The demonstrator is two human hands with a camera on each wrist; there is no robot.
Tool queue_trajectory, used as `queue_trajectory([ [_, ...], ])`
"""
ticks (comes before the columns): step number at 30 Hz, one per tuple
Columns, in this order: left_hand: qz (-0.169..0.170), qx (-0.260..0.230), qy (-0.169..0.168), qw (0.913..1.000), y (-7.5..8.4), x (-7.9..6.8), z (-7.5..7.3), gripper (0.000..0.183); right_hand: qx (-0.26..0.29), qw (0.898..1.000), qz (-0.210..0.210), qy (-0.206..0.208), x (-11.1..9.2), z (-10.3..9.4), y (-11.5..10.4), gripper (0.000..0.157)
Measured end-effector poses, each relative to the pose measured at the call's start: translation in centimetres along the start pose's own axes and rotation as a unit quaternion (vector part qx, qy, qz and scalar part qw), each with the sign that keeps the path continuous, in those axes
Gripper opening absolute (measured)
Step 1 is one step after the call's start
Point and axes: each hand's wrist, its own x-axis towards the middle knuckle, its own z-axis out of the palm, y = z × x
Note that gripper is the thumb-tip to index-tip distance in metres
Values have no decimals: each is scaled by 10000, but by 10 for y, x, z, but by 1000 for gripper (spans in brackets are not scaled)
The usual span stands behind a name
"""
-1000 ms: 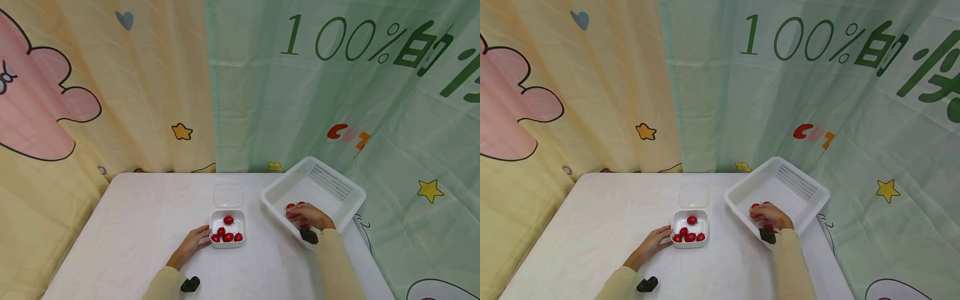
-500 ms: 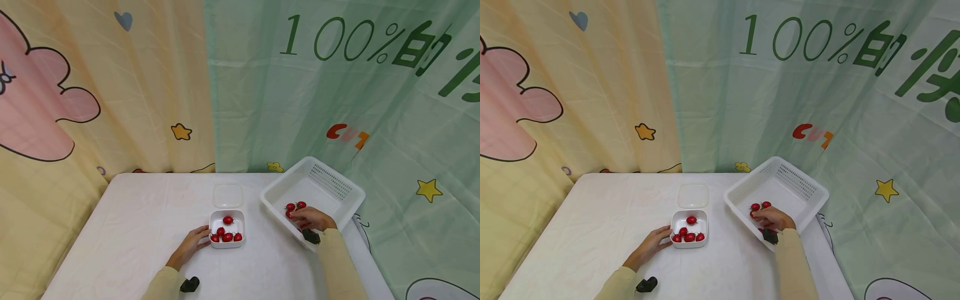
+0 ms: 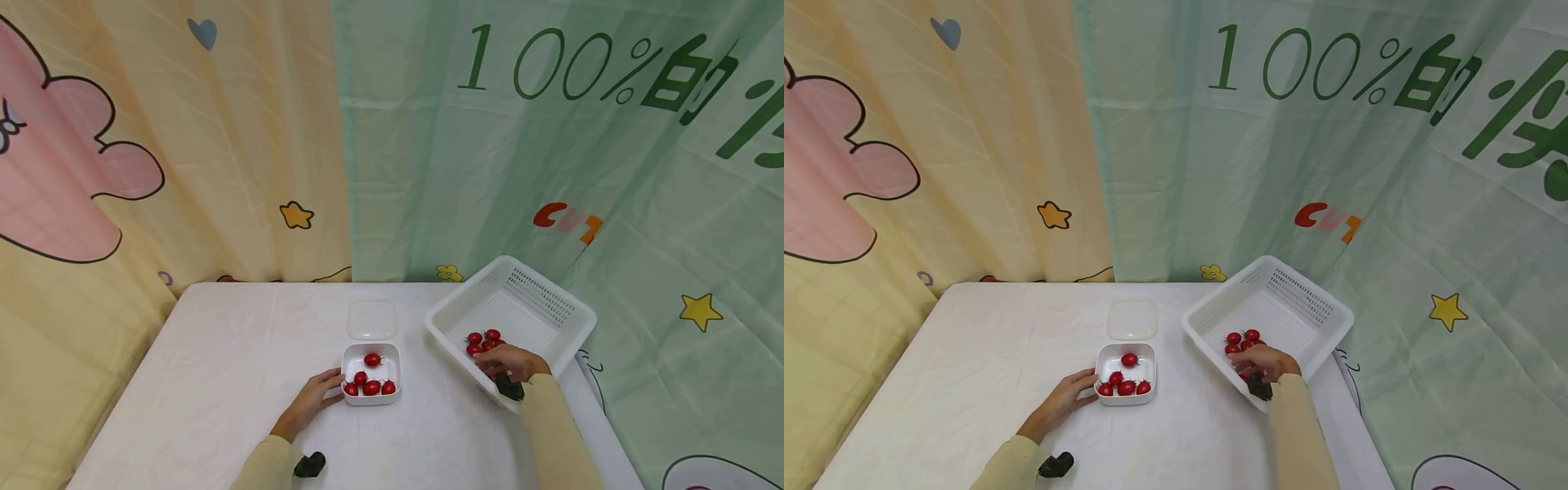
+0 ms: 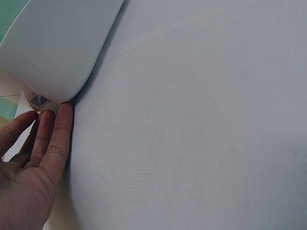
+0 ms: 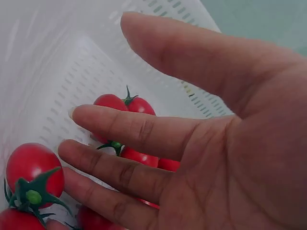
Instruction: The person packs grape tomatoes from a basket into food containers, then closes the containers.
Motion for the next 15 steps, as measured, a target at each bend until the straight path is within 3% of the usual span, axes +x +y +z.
queue_trajectory([
  [7,-7,8,-14,10000,-1,0,0,57,-14,9999,69,-104,7,0,2,40],
  [15,27,-24,-47,10000,1,1,-2,59,99,9984,-294,-481,15,0,5,37],
])
